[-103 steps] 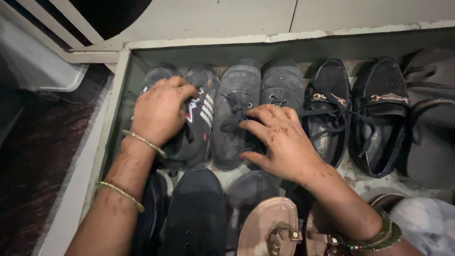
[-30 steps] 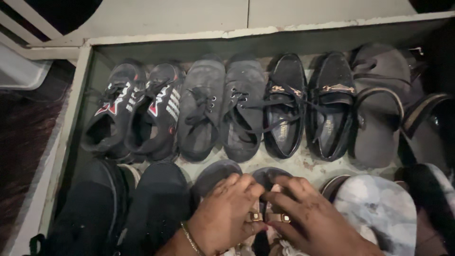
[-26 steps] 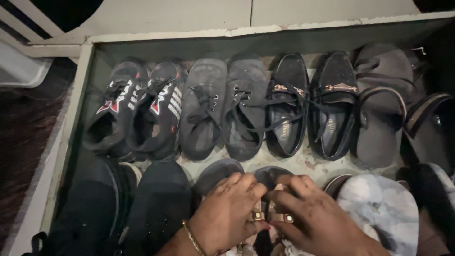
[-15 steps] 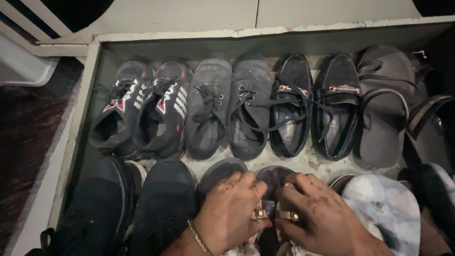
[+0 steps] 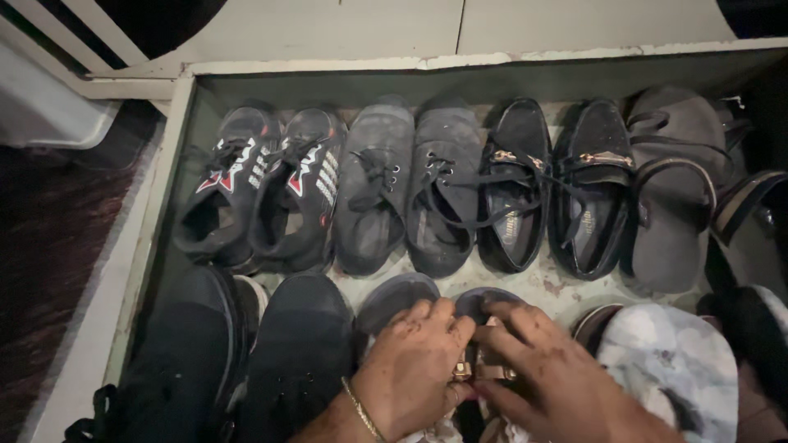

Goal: The person organizes shoes and sandals inside a storage drawer by hand, moving them one at a time and arranging them into pairs.

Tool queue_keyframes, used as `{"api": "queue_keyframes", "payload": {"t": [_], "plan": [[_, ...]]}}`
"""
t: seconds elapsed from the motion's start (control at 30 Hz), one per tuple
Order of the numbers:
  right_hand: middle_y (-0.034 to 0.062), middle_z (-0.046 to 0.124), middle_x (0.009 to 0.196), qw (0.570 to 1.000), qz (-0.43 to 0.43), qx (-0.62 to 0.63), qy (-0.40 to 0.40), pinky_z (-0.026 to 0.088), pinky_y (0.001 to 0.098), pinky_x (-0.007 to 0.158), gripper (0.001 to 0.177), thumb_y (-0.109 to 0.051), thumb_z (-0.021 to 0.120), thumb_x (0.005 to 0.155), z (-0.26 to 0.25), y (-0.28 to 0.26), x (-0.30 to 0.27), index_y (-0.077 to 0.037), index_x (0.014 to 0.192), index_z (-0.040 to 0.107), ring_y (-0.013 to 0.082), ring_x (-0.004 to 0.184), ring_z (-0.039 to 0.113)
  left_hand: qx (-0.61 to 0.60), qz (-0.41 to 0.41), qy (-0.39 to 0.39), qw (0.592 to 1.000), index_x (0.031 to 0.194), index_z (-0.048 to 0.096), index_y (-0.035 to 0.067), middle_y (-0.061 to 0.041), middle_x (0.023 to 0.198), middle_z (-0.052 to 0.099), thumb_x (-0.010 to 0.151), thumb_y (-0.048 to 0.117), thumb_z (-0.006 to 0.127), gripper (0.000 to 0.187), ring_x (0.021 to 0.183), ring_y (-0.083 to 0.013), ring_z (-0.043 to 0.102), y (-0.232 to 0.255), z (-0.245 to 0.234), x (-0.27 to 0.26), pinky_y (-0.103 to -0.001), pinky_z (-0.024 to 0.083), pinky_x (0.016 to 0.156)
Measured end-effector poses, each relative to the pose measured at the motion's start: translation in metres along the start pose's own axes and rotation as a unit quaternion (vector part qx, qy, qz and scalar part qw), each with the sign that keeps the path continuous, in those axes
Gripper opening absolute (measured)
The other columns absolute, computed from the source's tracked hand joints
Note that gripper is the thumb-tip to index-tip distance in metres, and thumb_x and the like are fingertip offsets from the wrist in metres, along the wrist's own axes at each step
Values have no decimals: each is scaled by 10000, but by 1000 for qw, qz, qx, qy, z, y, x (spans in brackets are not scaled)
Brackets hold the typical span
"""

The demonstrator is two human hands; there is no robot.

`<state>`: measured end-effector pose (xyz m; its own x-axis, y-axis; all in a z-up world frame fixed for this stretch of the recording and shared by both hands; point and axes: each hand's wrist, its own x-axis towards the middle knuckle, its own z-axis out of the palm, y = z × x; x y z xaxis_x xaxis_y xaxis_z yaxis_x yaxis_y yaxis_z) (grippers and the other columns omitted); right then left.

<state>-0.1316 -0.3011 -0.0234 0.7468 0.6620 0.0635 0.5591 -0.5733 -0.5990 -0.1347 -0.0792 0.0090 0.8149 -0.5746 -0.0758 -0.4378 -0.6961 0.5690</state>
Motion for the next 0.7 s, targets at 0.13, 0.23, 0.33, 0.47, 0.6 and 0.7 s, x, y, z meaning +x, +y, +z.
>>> {"api": "queue_keyframes", "payload": {"t": [0.13,0.23,0.33,0.47,0.6,0.7], "plan": [[193,468,1572,999,-25,18,-30,438,443,1048,568,-349,795,850,-16,15,1,-95,1311,583,366,1301,537,9,21,50,998,1246,576,10,-175,1192,578,672,299,880,711,1154,-378,561,-1,2,-4,-494,448,924],[191,460,1532,1000,-7,-17,-9,388,476,1045,798,-417,861,757,-22,15,3,-100,1431,572,400,1317,485,16,43,102,994,1341,563,5,-167,1208,585,636,304,879,828,1135,-368,570,-1,0,-3,-492,451,899],[146,486,1489,998,48,-27,-22,392,457,1055,817,-407,861,698,-14,15,5,-118,1399,556,378,1348,489,12,-3,56,998,1276,579,40,-155,1163,589,668,318,877,732,1112,-369,569,-1,0,-2,-504,446,891],[203,462,1508,997,1,-68,47,371,480,1072,835,-519,844,747,-5,20,1,-94,1405,556,410,1338,468,18,-52,-11,998,1193,591,74,-142,1110,590,711,348,861,617,1110,-357,578,-2,1,2,-488,464,894],[178,487,1472,999,34,-35,-6,393,467,1061,880,-569,853,752,-7,25,2,-96,1428,545,393,1324,483,29,-30,6,999,1175,582,51,-166,1093,583,705,334,864,617,1112,-372,575,-3,3,3,-485,471,894],[180,481,1483,998,44,-41,-19,383,472,1072,887,-589,856,743,-8,26,1,-114,1430,555,394,1327,476,32,-32,10,999,1157,589,62,-163,1091,586,705,308,852,578,1120,-364,581,-3,3,4,-479,476,914]]}}
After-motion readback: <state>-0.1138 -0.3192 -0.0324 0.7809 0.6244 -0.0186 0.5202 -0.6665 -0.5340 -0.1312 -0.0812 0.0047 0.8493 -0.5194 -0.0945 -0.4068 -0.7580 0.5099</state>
